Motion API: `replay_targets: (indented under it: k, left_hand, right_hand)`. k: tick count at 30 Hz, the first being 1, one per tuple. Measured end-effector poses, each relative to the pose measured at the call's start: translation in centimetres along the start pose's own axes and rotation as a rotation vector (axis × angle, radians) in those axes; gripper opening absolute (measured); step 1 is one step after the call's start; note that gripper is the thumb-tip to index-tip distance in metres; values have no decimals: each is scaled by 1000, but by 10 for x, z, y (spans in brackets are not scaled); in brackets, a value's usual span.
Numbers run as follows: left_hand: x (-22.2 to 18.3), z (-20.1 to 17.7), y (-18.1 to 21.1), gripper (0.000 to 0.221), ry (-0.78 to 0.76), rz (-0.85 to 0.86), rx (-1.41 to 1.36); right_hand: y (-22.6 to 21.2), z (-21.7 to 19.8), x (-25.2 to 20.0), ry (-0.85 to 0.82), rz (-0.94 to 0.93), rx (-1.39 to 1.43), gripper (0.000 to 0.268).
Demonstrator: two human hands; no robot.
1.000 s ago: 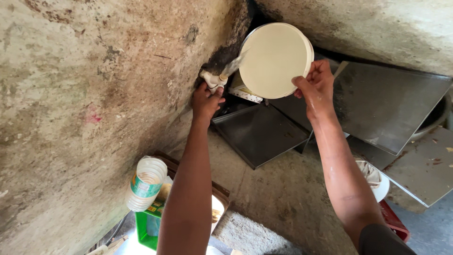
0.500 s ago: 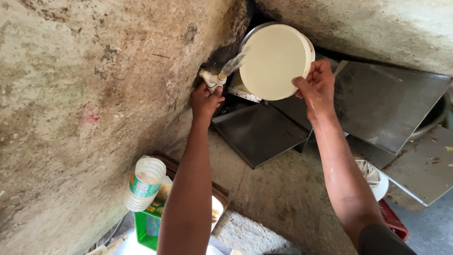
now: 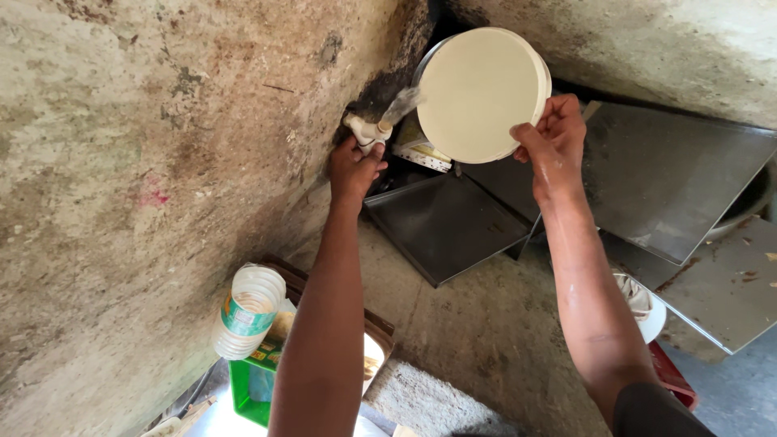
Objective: The person fills a white plastic container with water from a wall-mounted tap multiple times and carries it across a kitchen area.
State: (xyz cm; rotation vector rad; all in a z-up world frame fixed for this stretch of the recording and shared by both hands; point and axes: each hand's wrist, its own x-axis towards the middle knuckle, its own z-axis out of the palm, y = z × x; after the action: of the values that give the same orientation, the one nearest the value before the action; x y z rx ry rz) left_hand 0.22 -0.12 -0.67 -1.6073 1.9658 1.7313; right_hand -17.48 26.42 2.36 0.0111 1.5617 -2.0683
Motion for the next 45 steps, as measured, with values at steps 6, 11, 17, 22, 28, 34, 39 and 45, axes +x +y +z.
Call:
replay_targets:
  k: [6, 11, 17, 22, 28, 34, 39, 45]
  left_hand:
    - [-5, 0, 8, 33, 1, -5, 7]
    - [-8, 1, 17, 36, 23, -71, 63]
    - [-4, 0, 8, 35, 0, -36, 19]
    - [1, 0, 0, 37, 5, -30, 12]
    - [1, -1, -3, 37, -3, 25, 4]
    - [-3, 0, 2, 36, 3, 7, 10]
    - [-5, 0, 7, 37, 25, -5, 50]
    - [-4, -1, 4, 36, 2, 23, 16]
  right_hand:
    - [0, 0, -1, -11, -6, -2, 30]
    - [1, 0, -1, -26, -2, -9, 31]
    - [2, 1, 1, -59, -1, 2, 30]
    - [2, 3, 4, -63, -11, -7, 31]
    - [7, 4, 4, -54, -15, -5, 31]
    - [9, 3, 3, -31, 3, -26, 30]
    - [9, 3, 2, -43, 2, -32, 29]
    - [10, 5, 5, -27, -9, -37, 29]
